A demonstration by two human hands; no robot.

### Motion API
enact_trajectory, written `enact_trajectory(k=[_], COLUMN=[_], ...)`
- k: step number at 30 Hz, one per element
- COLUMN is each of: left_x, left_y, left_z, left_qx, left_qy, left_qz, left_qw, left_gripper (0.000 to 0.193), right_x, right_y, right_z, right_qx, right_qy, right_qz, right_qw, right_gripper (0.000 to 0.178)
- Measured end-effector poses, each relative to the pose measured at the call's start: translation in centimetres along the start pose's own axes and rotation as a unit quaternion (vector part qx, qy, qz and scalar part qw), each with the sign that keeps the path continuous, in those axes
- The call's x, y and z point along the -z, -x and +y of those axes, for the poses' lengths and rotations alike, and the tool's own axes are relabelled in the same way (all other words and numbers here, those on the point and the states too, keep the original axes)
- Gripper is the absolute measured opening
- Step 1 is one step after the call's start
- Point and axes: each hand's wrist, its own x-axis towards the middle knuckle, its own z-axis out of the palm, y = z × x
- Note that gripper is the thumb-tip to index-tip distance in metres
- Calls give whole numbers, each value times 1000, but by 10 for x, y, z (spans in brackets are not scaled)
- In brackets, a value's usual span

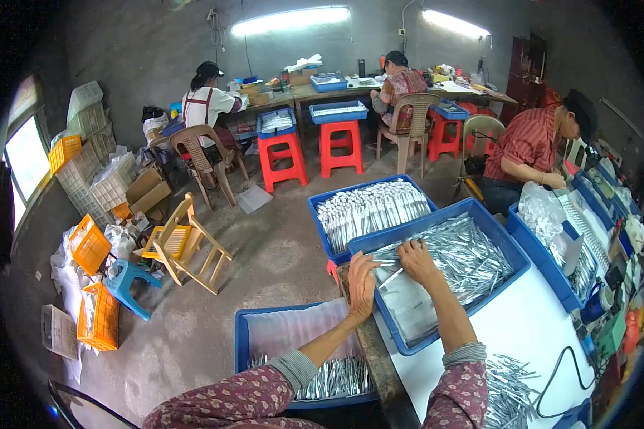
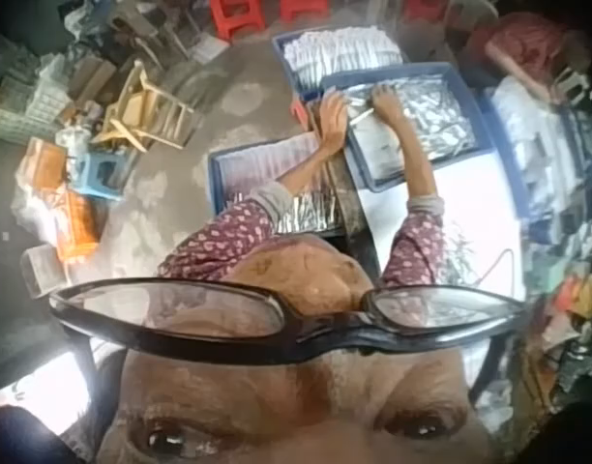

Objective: Assembling small metal hardware components at a workbench in a workshop.

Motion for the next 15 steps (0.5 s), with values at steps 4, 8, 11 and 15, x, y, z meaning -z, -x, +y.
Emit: enact_trajectory(k=[4, 8, 11, 15], left_x=[2, 2, 2, 2], left_y=[1, 2, 1, 1], left_z=[1, 3, 3, 1], left_qx=[-4, 2, 2, -1], left_qy=[1, 3, 2, 0], left_qz=[5, 3, 4, 5], left_qw=[1000, 1000, 1000, 1000], left_gripper=[24, 23, 23, 23], right_x=[-2, -1, 1, -3], right_y=[2, 3, 3, -2], right_z=[-2, -1, 0, -4], right_qx=[10, -6, 10, 0], right_qy=[28, 5, -3, 23], right_qz=[42, 35, 51, 48], right_qw=[999, 999, 999, 999], right_gripper=[16, 16, 15, 15])
